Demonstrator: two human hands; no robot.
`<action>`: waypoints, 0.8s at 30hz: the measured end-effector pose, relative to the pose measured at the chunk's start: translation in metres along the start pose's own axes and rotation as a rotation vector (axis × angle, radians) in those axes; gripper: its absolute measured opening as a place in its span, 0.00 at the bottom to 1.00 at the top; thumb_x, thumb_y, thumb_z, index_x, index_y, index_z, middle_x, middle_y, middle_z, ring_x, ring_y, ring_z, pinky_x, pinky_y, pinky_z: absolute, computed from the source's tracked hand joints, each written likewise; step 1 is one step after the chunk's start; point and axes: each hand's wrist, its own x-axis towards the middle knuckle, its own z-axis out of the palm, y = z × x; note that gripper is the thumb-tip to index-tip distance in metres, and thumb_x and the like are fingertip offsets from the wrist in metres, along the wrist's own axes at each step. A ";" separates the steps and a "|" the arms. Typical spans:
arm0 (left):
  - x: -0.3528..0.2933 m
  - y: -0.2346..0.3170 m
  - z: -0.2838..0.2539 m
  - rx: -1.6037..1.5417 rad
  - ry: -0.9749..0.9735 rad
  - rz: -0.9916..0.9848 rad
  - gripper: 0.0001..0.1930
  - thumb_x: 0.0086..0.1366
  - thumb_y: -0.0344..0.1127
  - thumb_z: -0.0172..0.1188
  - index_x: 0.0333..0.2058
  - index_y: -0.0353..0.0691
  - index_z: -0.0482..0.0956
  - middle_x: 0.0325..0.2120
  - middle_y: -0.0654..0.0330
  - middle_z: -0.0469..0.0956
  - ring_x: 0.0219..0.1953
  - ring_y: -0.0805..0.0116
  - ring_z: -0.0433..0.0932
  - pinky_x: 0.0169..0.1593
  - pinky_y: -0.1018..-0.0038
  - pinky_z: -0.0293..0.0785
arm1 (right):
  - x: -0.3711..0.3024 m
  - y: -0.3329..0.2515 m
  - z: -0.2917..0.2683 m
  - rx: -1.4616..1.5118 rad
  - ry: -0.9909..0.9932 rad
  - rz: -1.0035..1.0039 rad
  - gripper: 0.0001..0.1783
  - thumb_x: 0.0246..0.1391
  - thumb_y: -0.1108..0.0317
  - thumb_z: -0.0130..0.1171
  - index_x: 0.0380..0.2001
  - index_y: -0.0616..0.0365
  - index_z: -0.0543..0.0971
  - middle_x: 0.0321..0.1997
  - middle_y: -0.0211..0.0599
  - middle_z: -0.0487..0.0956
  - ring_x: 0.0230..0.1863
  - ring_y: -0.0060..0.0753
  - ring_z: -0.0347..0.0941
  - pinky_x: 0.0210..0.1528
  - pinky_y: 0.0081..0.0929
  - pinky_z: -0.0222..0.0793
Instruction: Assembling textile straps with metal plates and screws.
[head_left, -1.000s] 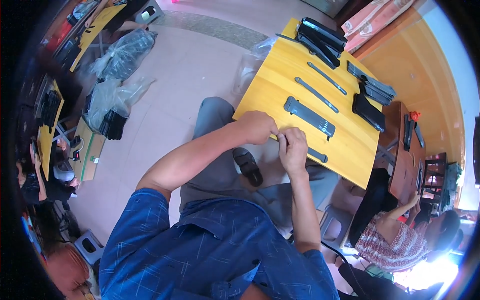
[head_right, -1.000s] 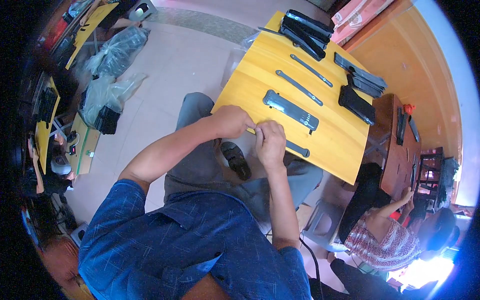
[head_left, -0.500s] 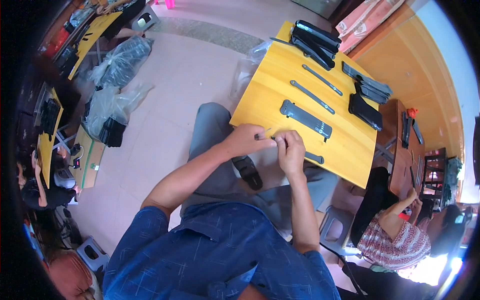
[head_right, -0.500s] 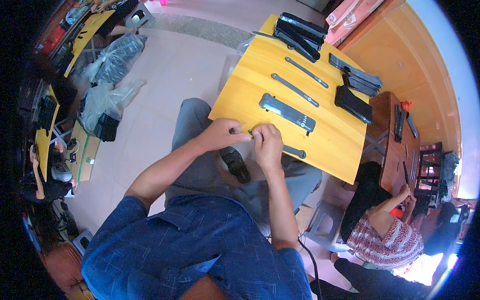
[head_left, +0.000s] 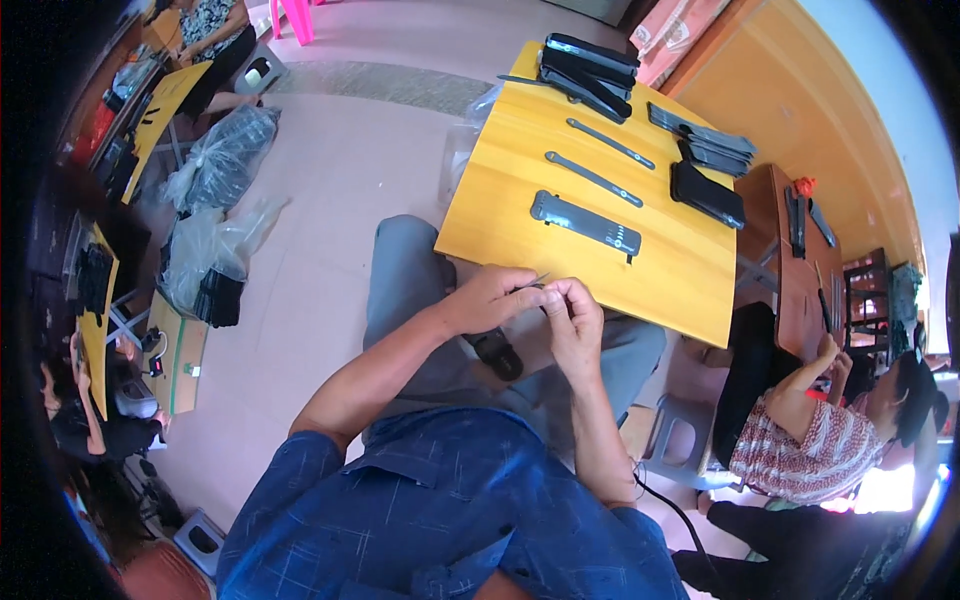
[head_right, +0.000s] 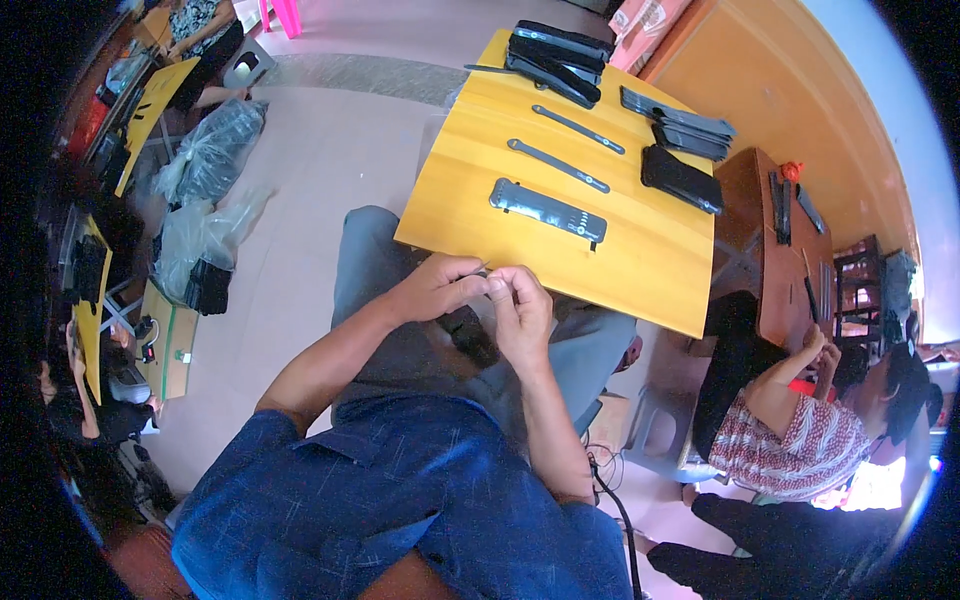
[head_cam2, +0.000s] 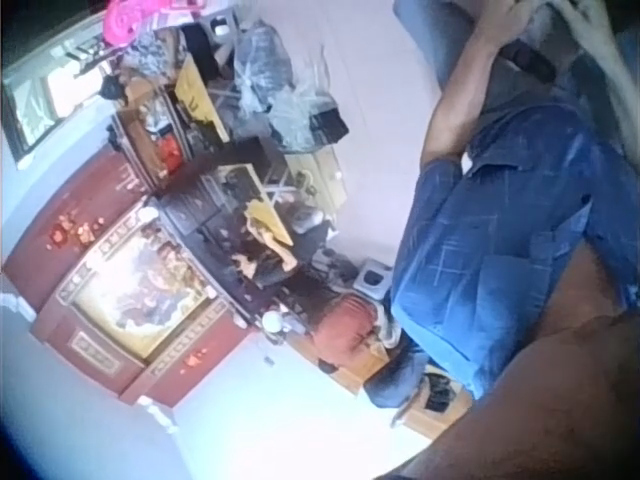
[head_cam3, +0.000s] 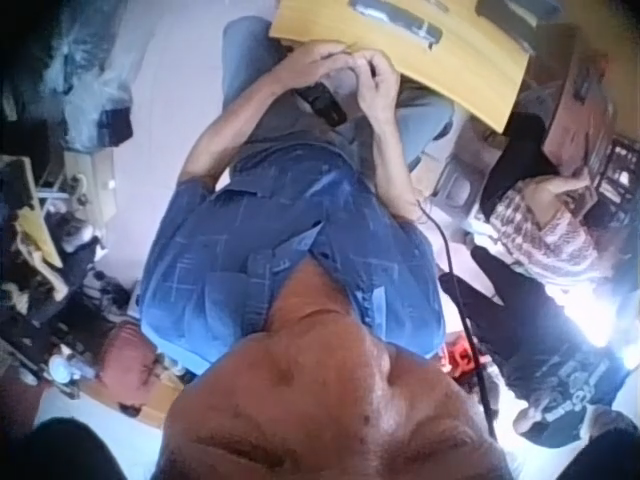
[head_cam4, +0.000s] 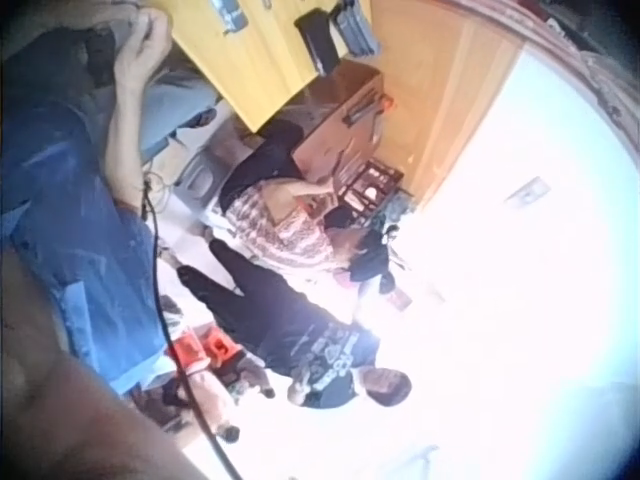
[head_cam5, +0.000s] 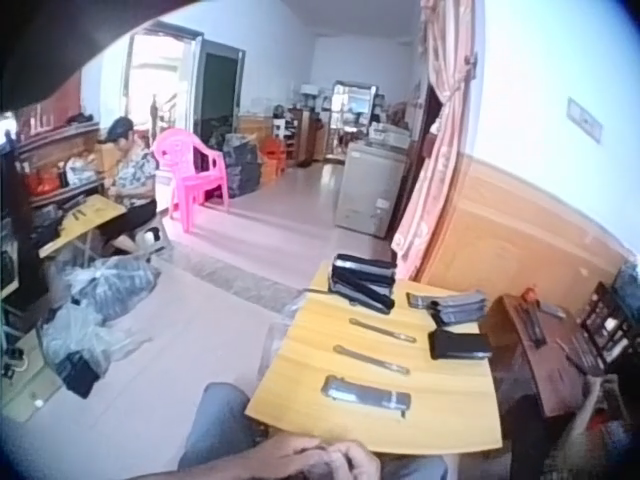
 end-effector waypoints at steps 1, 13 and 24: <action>0.000 -0.001 0.000 0.002 -0.009 -0.002 0.17 0.76 0.46 0.57 0.33 0.37 0.77 0.17 0.71 0.68 0.20 0.80 0.66 0.25 0.78 0.62 | -0.001 -0.001 0.001 0.003 0.008 0.003 0.08 0.67 0.69 0.60 0.35 0.63 0.79 0.32 0.29 0.77 0.34 0.19 0.72 0.40 0.22 0.70; -0.009 0.032 -0.012 -0.146 -0.105 -0.111 0.16 0.74 0.40 0.57 0.28 0.37 0.75 0.18 0.71 0.68 0.23 0.82 0.63 0.27 0.77 0.61 | -0.006 -0.031 -0.013 -0.011 -0.190 -0.047 0.11 0.67 0.63 0.62 0.35 0.58 0.75 0.27 0.28 0.73 0.28 0.24 0.67 0.33 0.25 0.66; -0.020 0.040 0.015 -0.437 0.070 -0.176 0.17 0.77 0.42 0.54 0.29 0.38 0.76 0.16 0.69 0.68 0.16 0.82 0.64 0.20 0.81 0.59 | 0.005 -0.025 -0.026 0.189 -0.327 -0.095 0.13 0.67 0.65 0.62 0.28 0.59 0.76 0.22 0.29 0.75 0.23 0.25 0.69 0.28 0.26 0.67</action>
